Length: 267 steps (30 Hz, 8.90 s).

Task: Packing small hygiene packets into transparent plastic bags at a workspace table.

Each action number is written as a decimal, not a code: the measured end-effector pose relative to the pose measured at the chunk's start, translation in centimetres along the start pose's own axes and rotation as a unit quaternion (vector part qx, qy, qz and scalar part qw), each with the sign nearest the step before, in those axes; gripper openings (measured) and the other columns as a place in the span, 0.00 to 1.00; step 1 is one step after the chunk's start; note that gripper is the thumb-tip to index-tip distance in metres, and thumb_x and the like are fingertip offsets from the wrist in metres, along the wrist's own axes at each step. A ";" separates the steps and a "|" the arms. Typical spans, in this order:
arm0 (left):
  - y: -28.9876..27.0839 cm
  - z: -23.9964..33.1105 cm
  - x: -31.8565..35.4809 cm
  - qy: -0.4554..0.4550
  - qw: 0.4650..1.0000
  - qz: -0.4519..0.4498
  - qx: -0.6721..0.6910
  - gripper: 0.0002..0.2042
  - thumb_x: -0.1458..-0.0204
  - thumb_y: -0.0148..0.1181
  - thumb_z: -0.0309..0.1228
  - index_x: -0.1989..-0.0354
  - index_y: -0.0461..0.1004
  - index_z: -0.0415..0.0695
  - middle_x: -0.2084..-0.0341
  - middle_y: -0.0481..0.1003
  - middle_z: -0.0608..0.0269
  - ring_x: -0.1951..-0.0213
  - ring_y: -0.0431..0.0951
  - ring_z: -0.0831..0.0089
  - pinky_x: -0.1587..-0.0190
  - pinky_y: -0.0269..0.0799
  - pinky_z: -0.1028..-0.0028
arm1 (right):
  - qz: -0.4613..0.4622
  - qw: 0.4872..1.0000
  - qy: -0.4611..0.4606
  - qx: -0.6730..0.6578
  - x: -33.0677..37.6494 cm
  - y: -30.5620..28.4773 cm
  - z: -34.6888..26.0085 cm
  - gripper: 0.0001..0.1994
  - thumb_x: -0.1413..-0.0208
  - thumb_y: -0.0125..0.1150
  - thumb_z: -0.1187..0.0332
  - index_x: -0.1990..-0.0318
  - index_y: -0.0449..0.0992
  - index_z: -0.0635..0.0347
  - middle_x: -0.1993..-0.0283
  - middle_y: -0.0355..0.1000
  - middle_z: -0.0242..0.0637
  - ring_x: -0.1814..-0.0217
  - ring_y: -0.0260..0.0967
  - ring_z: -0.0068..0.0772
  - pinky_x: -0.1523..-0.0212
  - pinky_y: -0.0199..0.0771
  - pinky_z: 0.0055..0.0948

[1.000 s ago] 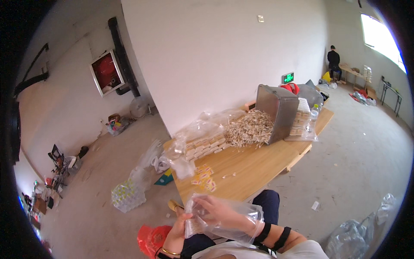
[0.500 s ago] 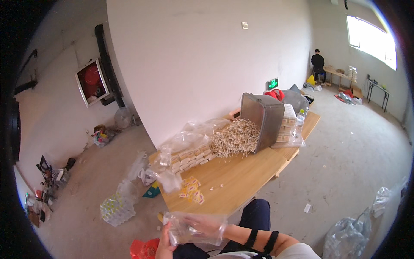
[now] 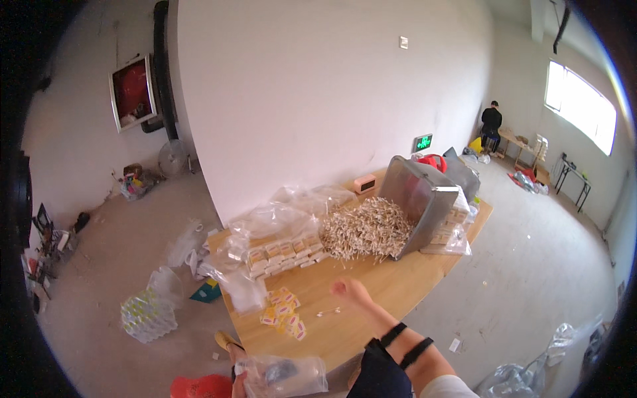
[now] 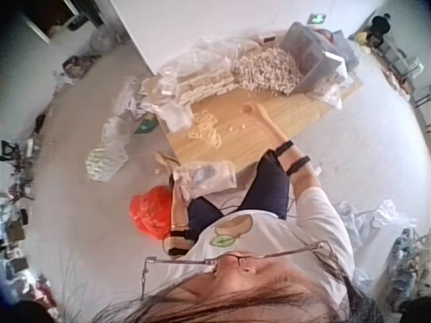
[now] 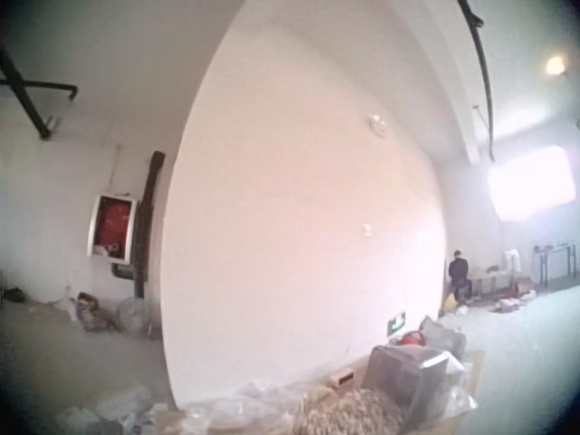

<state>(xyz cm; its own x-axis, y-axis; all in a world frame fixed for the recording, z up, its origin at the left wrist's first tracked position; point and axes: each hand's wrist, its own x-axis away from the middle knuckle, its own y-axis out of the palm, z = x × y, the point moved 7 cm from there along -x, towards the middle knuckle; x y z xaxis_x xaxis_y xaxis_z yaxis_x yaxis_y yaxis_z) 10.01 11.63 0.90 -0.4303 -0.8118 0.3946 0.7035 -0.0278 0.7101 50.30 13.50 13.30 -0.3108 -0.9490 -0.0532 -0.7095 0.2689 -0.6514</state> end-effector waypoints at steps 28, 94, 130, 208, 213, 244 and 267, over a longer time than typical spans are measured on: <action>-2.3 1.6 -4.3 0.016 0.999 0.031 -0.017 0.23 0.41 0.51 0.41 0.38 0.61 0.49 0.41 0.62 0.56 0.43 0.66 0.59 0.44 0.65 0.57 | 0.212 0.959 0.185 0.041 -21.7 3.8 4.2 0.26 0.62 0.72 0.49 0.67 0.73 0.64 0.69 0.74 0.46 0.64 0.73 0.46 0.63 0.71 0.36; 6.5 0.3 -0.3 0.085 0.616 0.037 -0.782 0.38 0.44 0.46 0.58 0.39 0.58 0.34 0.49 0.69 0.39 0.47 0.69 0.47 0.45 0.66 0.58 | -0.307 0.863 -0.036 -0.399 13.3 21.5 -3.6 0.25 0.41 0.58 0.71 0.36 0.63 0.60 0.47 0.72 0.31 0.46 0.66 0.23 0.43 0.66 0.29; 11.1 -2.1 2.8 0.274 0.387 -0.054 -0.879 0.35 0.44 0.54 0.46 0.31 0.51 0.49 0.32 0.48 0.49 0.33 0.51 0.44 0.36 0.51 0.51 | -0.034 0.975 -0.208 0.076 13.6 22.1 -3.2 0.15 0.56 0.64 0.60 0.58 0.80 0.48 0.45 0.66 0.30 0.44 0.64 0.38 0.48 0.70 0.36; 11.9 -0.8 1.5 0.235 0.424 -0.076 -0.871 0.31 0.45 0.56 0.30 0.32 0.55 0.54 0.33 0.45 0.40 0.34 0.52 0.42 0.35 0.52 0.54 | 0.020 0.957 -0.278 0.077 12.5 20.8 -5.9 0.11 0.58 0.63 0.58 0.67 0.78 0.49 0.67 0.72 0.31 0.61 0.67 0.36 0.58 0.66 0.36; 11.8 -1.4 1.0 0.239 0.404 -0.075 -0.880 0.31 0.46 0.57 0.31 0.32 0.55 0.58 0.34 0.48 0.43 0.35 0.55 0.44 0.37 0.57 0.55 | -0.190 0.928 -0.303 -0.102 11.8 21.5 -2.4 0.14 0.43 0.57 0.56 0.60 0.78 0.56 0.64 0.74 0.40 0.61 0.71 0.37 0.56 0.69 0.38; 11.4 -0.3 1.9 0.299 0.450 0.003 -0.841 0.29 0.44 0.51 0.32 0.32 0.55 0.55 0.34 0.52 0.44 0.35 0.55 0.43 0.38 0.56 0.50 | 0.041 0.988 0.136 -0.058 -22.2 17.2 -8.5 0.28 0.59 0.68 0.42 0.68 0.78 0.65 0.66 0.77 0.47 0.61 0.76 0.45 0.60 0.74 0.40; 10.4 -0.9 1.2 0.257 0.425 -0.006 -0.868 0.30 0.46 0.55 0.36 0.33 0.57 0.61 0.34 0.52 0.46 0.35 0.56 0.46 0.39 0.58 0.53 | 0.102 0.944 0.231 -0.211 3.1 2.6 10.3 0.20 0.58 0.74 0.61 0.64 0.72 0.63 0.68 0.72 0.34 0.67 0.69 0.25 0.66 0.70 0.28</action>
<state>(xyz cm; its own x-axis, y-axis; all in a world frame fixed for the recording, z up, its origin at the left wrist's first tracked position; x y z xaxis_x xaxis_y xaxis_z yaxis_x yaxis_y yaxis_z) 17.34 9.84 8.22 -0.5731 -0.8135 -0.0985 0.2518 -0.0605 -0.9659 54.00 9.56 3.60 -0.6419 -0.7234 0.2542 -0.7636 0.5725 -0.2986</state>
